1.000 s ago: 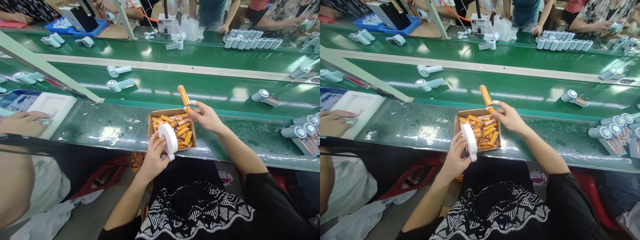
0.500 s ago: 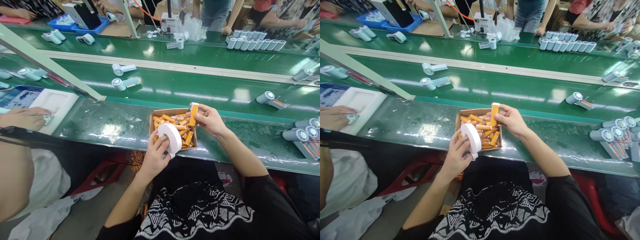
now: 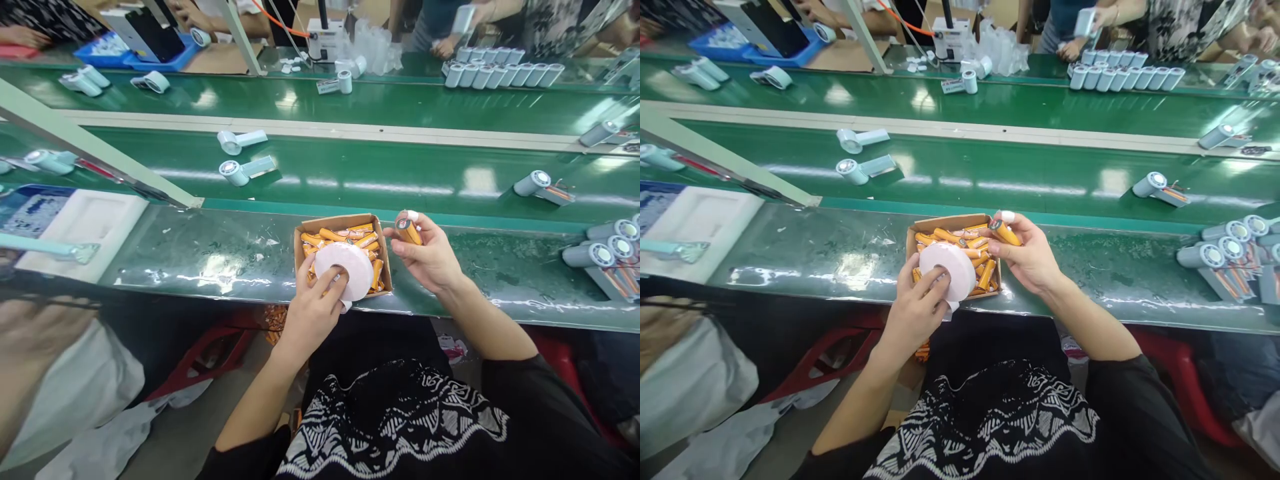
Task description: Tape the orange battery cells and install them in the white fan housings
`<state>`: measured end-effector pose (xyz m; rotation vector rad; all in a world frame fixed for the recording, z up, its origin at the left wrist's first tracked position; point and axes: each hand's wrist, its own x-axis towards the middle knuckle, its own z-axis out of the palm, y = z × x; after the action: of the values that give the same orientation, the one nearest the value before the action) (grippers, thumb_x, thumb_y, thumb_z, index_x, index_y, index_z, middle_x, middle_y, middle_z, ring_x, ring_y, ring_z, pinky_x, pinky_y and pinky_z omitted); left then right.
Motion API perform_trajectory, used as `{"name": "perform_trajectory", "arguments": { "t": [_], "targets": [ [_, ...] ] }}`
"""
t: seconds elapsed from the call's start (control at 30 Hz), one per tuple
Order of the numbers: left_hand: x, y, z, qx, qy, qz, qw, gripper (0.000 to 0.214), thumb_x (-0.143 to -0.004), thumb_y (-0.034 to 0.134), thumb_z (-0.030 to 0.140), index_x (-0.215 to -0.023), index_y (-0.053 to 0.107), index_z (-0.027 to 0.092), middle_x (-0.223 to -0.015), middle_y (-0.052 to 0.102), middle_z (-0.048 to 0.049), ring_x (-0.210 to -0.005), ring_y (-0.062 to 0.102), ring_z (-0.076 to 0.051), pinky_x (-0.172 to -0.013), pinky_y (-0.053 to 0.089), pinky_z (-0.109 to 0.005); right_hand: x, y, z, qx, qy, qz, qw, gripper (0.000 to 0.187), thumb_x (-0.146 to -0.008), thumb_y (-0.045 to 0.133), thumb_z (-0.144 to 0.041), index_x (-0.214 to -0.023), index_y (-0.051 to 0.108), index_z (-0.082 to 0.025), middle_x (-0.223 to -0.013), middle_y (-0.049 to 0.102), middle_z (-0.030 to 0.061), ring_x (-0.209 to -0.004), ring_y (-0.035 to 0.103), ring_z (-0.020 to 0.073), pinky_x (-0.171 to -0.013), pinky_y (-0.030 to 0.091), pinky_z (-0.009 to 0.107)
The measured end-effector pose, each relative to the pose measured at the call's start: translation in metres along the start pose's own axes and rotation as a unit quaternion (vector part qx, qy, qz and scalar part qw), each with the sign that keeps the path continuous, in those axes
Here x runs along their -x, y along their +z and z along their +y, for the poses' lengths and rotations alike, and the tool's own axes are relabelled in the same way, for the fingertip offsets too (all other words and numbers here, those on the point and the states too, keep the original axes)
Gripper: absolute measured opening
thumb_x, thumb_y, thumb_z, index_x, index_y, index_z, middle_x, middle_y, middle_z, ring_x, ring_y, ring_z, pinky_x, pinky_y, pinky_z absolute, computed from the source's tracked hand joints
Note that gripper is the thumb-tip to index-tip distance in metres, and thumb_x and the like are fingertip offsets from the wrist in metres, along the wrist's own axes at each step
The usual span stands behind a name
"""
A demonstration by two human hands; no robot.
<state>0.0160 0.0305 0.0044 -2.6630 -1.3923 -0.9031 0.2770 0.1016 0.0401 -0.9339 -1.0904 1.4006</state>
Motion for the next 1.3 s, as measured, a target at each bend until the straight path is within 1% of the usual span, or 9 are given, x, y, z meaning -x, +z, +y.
{"name": "perform_trajectory", "arguments": {
  "t": [0.17, 0.37, 0.53, 0.7, 0.83, 0.93, 1.03, 1.17, 1.3],
  "targets": [
    [-0.006, -0.003, 0.002, -0.054, 0.030, -0.013, 0.998, 0.058, -0.091, 0.061, -0.007, -0.140, 0.069, 0.022, -0.133, 0.074, -0.0112, -0.167, 0.025, -0.047, -0.115, 0.062, -0.059, 0.022, -0.002, 0.002, 0.143, -0.078, 0.026, 0.986, 0.045, -0.084, 0.091, -0.054, -0.122, 0.080, -0.032, -0.122, 0.079, 0.0041, -0.115, 0.076, 0.0267, -0.107, 0.062, 0.046],
    [-0.009, -0.006, 0.001, -0.060, 0.043, -0.034, 0.997, 0.062, -0.093, 0.068, -0.003, -0.148, 0.068, 0.025, -0.135, 0.074, -0.0114, -0.165, 0.032, -0.047, -0.118, 0.061, -0.063, 0.028, -0.014, -0.004, 0.409, -0.117, 0.016, 0.905, 0.035, -0.088, 0.086, -0.060, -0.100, 0.088, -0.028, -0.085, 0.081, 0.0028, -0.077, 0.072, 0.0218, -0.076, 0.060, 0.035],
    [-0.014, -0.009, 0.006, -0.073, 0.063, -0.045, 0.994, 0.056, -0.095, 0.068, -0.001, -0.146, 0.069, 0.022, -0.134, 0.075, -0.0118, -0.165, 0.032, -0.047, -0.118, 0.059, -0.062, 0.032, -0.015, 0.001, 0.427, -0.097, -0.028, 0.899, 0.044, -0.091, 0.083, -0.064, -0.111, 0.088, -0.026, -0.087, 0.084, 0.0026, -0.072, 0.071, 0.0200, -0.071, 0.057, 0.032],
    [-0.021, -0.015, 0.008, -0.092, 0.072, -0.045, 0.992, 0.052, -0.098, 0.063, -0.002, -0.145, 0.069, 0.021, -0.131, 0.076, -0.0110, -0.162, 0.038, -0.045, -0.114, 0.062, -0.058, 0.034, -0.016, -0.005, 0.448, -0.054, -0.092, 0.888, 0.028, -0.097, 0.078, -0.046, -0.111, 0.086, -0.023, -0.089, 0.084, 0.0024, -0.077, 0.073, 0.0188, -0.076, 0.058, 0.031],
    [-0.025, -0.013, 0.011, -0.097, 0.082, -0.046, 0.991, 0.048, -0.100, 0.062, 0.001, -0.144, 0.068, 0.020, -0.134, 0.075, -0.0113, -0.159, 0.044, -0.043, -0.114, 0.063, -0.057, 0.025, -0.023, -0.007, 0.327, 0.030, -0.134, 0.935, 0.023, -0.091, 0.077, -0.030, -0.112, 0.086, -0.026, -0.104, 0.086, 0.0026, -0.096, 0.081, 0.0235, -0.092, 0.066, 0.040],
    [-0.029, -0.004, 0.016, -0.121, 0.081, -0.023, 0.989, 0.050, -0.102, 0.062, 0.004, -0.149, 0.066, 0.020, -0.137, 0.075, -0.0123, -0.151, 0.053, -0.040, -0.111, 0.063, -0.057, 0.016, -0.027, 0.002, 0.162, 0.070, -0.070, 0.982, 0.034, -0.078, 0.090, -0.033, -0.110, 0.087, -0.026, -0.106, 0.086, 0.0038, -0.100, 0.082, 0.0264, -0.097, 0.069, 0.047],
    [-0.033, 0.008, 0.023, -0.123, 0.077, 0.018, 0.989, 0.054, -0.103, 0.062, 0.007, -0.155, 0.061, 0.021, -0.132, 0.078, -0.0114, -0.138, 0.061, -0.037, -0.114, 0.058, -0.058, 0.014, -0.021, 0.015, 0.028, 0.021, 0.059, 0.998, 0.043, -0.068, 0.099, -0.037, -0.107, 0.086, -0.024, -0.106, 0.086, 0.0058, -0.100, 0.082, 0.0266, -0.097, 0.069, 0.045],
    [-0.041, 0.021, 0.033, -0.116, 0.073, 0.077, 0.987, 0.051, -0.102, 0.066, 0.011, -0.153, 0.064, 0.020, -0.119, 0.082, -0.0085, -0.121, 0.064, -0.033, -0.123, 0.045, -0.060, 0.024, 0.001, 0.038, -0.102, -0.070, 0.239, 0.963, 0.045, -0.068, 0.102, -0.039, -0.106, 0.081, -0.028, -0.109, 0.085, 0.0047, -0.100, 0.081, 0.0227, -0.092, 0.069, 0.037],
    [-0.048, 0.032, 0.042, -0.116, 0.055, 0.102, 0.986, 0.038, -0.101, 0.074, 0.019, -0.138, 0.073, 0.016, -0.119, 0.082, -0.0097, -0.117, 0.061, -0.032, -0.123, 0.040, -0.055, 0.030, 0.015, 0.050, -0.157, -0.105, 0.323, 0.927, 0.055, -0.069, 0.103, -0.042, -0.115, 0.078, -0.026, -0.109, 0.082, 0.0043, -0.103, 0.079, 0.0204, -0.096, 0.067, 0.035]
  ]
}}
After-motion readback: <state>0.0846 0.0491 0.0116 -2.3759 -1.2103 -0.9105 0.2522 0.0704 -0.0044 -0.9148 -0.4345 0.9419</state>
